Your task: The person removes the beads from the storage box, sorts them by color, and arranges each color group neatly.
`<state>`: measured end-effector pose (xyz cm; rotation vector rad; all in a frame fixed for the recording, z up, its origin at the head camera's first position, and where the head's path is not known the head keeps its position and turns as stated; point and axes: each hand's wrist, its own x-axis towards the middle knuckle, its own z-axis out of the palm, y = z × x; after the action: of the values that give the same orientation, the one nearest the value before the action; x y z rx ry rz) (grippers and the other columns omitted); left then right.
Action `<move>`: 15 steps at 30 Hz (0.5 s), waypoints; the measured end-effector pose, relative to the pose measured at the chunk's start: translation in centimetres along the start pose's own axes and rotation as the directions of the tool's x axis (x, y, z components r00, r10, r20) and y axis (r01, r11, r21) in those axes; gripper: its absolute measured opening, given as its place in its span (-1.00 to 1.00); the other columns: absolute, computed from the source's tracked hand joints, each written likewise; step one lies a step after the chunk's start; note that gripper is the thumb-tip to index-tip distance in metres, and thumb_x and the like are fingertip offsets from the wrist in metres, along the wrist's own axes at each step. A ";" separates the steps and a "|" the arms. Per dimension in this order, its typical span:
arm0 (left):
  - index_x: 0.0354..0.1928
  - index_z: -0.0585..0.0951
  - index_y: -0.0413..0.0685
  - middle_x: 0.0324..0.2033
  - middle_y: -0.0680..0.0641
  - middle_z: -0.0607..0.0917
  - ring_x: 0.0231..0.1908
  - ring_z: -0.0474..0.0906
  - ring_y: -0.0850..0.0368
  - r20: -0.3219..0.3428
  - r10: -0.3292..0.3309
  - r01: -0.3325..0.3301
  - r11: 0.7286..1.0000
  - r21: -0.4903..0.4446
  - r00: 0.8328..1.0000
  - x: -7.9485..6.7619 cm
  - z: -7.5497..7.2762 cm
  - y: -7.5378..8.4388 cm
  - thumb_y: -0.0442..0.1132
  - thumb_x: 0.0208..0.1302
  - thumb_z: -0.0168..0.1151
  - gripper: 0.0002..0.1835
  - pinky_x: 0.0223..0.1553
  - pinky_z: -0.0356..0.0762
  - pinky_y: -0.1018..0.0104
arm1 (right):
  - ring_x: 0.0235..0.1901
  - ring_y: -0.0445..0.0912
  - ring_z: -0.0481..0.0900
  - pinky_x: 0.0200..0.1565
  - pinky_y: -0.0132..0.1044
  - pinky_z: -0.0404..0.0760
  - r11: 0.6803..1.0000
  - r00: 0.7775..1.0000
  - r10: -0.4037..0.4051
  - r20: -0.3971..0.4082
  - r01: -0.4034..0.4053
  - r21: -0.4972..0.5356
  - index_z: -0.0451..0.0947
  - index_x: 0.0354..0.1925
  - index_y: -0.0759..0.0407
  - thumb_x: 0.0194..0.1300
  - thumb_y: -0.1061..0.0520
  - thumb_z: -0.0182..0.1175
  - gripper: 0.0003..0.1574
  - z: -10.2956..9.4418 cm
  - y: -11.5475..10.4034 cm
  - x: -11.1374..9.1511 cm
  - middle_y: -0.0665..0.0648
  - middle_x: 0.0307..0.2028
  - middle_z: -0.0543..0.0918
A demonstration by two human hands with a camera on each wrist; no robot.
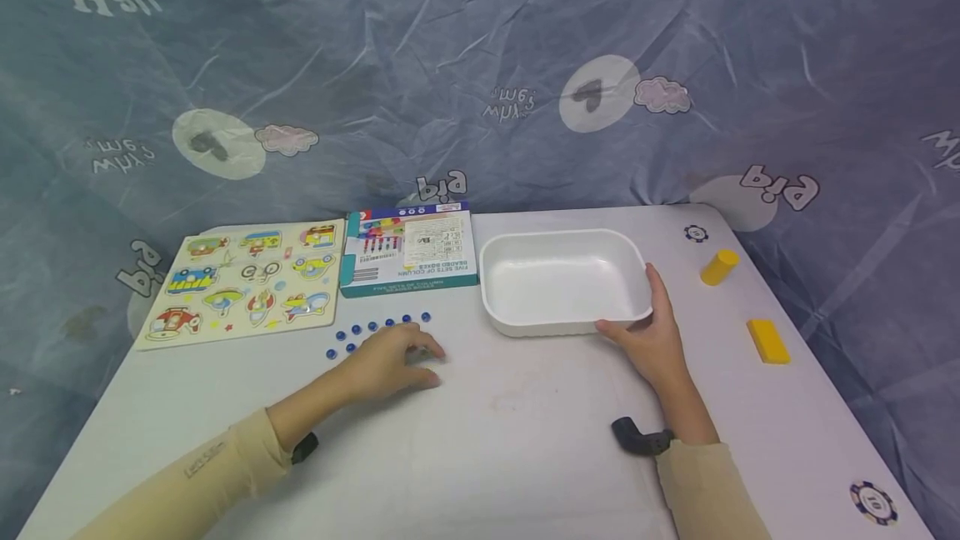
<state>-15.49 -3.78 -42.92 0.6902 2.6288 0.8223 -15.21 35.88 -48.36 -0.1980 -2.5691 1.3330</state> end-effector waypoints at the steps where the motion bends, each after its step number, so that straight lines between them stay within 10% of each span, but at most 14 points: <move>1: -0.11 0.67 0.21 -0.10 0.15 0.67 0.02 0.54 0.16 -0.002 0.017 -0.017 1.000 -0.011 1.000 0.2 -0.2 0.5 -0.04 0.05 0.40 -0.69 0.07 0.49 0.16 | 0.47 0.16 -0.15 0.39 0.22 -0.16 1.000 1.000 0.004 0.000 -0.004 -0.003 -0.38 0.44 -0.41 0.00 -0.11 0.44 0.40 0.0 0.0 0.0 -0.04 0.50 -0.14; 10: 0.01 0.60 0.22 -0.39 0.10 0.54 -0.40 0.41 0.24 -0.064 0.198 -0.195 0.979 0.050 0.978 4.2 -1.4 6.8 -0.04 0.16 0.32 -0.66 -0.42 0.41 0.43 | 0.48 0.16 -0.15 0.39 0.21 -0.17 1.000 1.000 -0.002 0.000 0.002 -0.012 -0.37 0.45 -0.39 -0.01 -0.10 0.44 0.41 -0.1 0.0 0.1 -0.03 0.50 -0.14; 15: 0.05 0.57 0.17 -0.22 0.06 0.60 -0.30 0.47 0.27 -0.054 0.247 -0.243 0.967 0.071 0.968 7.7 -1.1 9.5 -0.07 0.21 0.28 -0.66 -0.29 0.46 0.46 | 0.48 0.16 -0.14 0.38 0.23 -0.15 1.000 1.000 0.011 0.001 -0.011 -0.010 -0.38 0.44 -0.42 -0.03 -0.10 0.46 0.42 -0.1 -0.1 0.0 -0.03 0.50 -0.14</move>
<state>-19.00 6.64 -37.47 1.0394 2.6706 0.8405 -15.22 35.91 -48.18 -0.2137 -2.5796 1.3249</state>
